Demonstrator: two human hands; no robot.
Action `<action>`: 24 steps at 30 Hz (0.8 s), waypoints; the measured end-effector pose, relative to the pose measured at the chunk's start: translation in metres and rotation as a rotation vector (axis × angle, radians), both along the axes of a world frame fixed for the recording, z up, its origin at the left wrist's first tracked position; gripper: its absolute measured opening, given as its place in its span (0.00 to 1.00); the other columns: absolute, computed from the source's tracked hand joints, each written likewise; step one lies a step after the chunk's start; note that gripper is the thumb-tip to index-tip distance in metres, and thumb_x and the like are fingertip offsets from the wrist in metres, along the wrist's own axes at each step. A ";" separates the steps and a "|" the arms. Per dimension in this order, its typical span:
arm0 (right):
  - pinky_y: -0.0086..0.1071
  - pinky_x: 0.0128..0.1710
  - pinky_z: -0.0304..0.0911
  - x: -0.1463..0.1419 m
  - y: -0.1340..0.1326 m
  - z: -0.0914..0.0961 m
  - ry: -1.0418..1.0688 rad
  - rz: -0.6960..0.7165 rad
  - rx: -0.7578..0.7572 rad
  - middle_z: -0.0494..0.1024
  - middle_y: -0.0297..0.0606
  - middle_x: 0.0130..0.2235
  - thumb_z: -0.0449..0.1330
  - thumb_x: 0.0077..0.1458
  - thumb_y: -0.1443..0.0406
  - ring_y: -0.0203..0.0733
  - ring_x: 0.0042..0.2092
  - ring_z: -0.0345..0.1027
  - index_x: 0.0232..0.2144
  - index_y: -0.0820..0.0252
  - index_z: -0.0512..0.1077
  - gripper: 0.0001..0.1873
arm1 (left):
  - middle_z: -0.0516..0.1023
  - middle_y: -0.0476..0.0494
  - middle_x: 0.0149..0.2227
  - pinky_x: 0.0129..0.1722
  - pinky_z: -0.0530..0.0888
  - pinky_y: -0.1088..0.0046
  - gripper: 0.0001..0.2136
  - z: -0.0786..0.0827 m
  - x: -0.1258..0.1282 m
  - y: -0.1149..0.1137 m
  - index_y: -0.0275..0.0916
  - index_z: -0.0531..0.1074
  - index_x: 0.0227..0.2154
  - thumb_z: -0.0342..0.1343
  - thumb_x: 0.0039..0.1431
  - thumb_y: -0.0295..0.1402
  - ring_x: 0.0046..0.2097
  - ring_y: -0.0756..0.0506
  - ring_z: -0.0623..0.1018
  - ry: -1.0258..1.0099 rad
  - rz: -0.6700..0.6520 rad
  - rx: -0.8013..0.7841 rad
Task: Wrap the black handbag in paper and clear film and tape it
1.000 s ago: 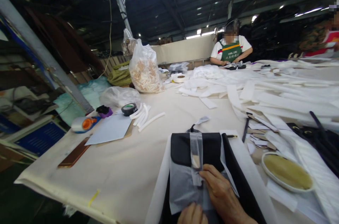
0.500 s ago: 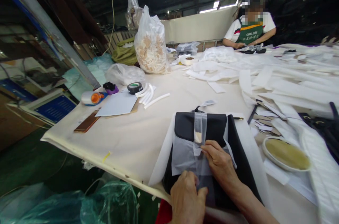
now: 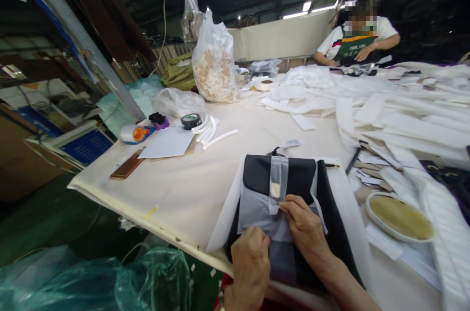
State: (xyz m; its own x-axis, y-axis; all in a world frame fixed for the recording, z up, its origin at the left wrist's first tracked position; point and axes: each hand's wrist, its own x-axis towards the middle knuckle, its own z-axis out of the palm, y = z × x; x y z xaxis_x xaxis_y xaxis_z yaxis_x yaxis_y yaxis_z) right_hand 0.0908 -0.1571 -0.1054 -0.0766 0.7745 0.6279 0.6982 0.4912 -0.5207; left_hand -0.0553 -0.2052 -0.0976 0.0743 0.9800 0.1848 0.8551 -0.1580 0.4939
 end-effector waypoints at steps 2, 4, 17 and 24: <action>0.25 0.33 0.65 0.000 0.000 0.001 -0.002 -0.001 0.003 0.71 0.38 0.33 0.46 0.57 0.72 0.34 0.32 0.69 0.29 0.60 0.69 0.13 | 0.67 0.49 0.20 0.25 0.62 0.75 0.12 -0.004 -0.002 -0.005 0.38 0.64 0.20 0.44 0.57 0.23 0.24 0.51 0.69 0.019 -0.099 0.309; 0.25 0.32 0.65 0.000 0.000 0.002 0.000 -0.001 0.008 0.71 0.38 0.32 0.47 0.57 0.72 0.34 0.32 0.69 0.28 0.60 0.69 0.13 | 0.69 0.47 0.23 0.29 0.65 0.74 0.13 -0.007 0.000 -0.007 0.36 0.67 0.24 0.40 0.59 0.23 0.27 0.50 0.70 0.031 -0.177 0.592; 0.27 0.28 0.66 -0.002 -0.004 0.005 -0.147 -0.068 0.025 0.68 0.39 0.31 0.46 0.56 0.73 0.36 0.30 0.67 0.26 0.61 0.69 0.14 | 0.61 0.35 0.58 0.59 0.53 0.65 0.23 -0.029 0.010 0.009 0.26 0.59 0.55 0.41 0.60 0.34 0.60 0.41 0.58 0.464 -0.398 0.569; 0.40 0.41 0.66 0.008 -0.001 0.022 -0.392 0.057 0.175 0.75 0.42 0.36 0.46 0.56 0.74 0.47 0.44 0.65 0.31 0.61 0.71 0.13 | 0.66 0.35 0.55 0.59 0.49 0.60 0.22 -0.023 0.009 0.011 0.28 0.64 0.52 0.42 0.59 0.35 0.57 0.39 0.63 0.503 -0.446 0.574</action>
State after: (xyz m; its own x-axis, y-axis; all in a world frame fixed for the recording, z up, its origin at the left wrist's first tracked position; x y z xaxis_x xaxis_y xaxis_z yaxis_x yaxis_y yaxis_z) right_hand 0.0986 -0.1580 -0.0836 -0.3748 0.6469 0.6642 0.7961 0.5917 -0.1271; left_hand -0.0458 -0.1940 -0.1211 0.6323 0.6066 0.4819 0.7494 -0.6367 -0.1818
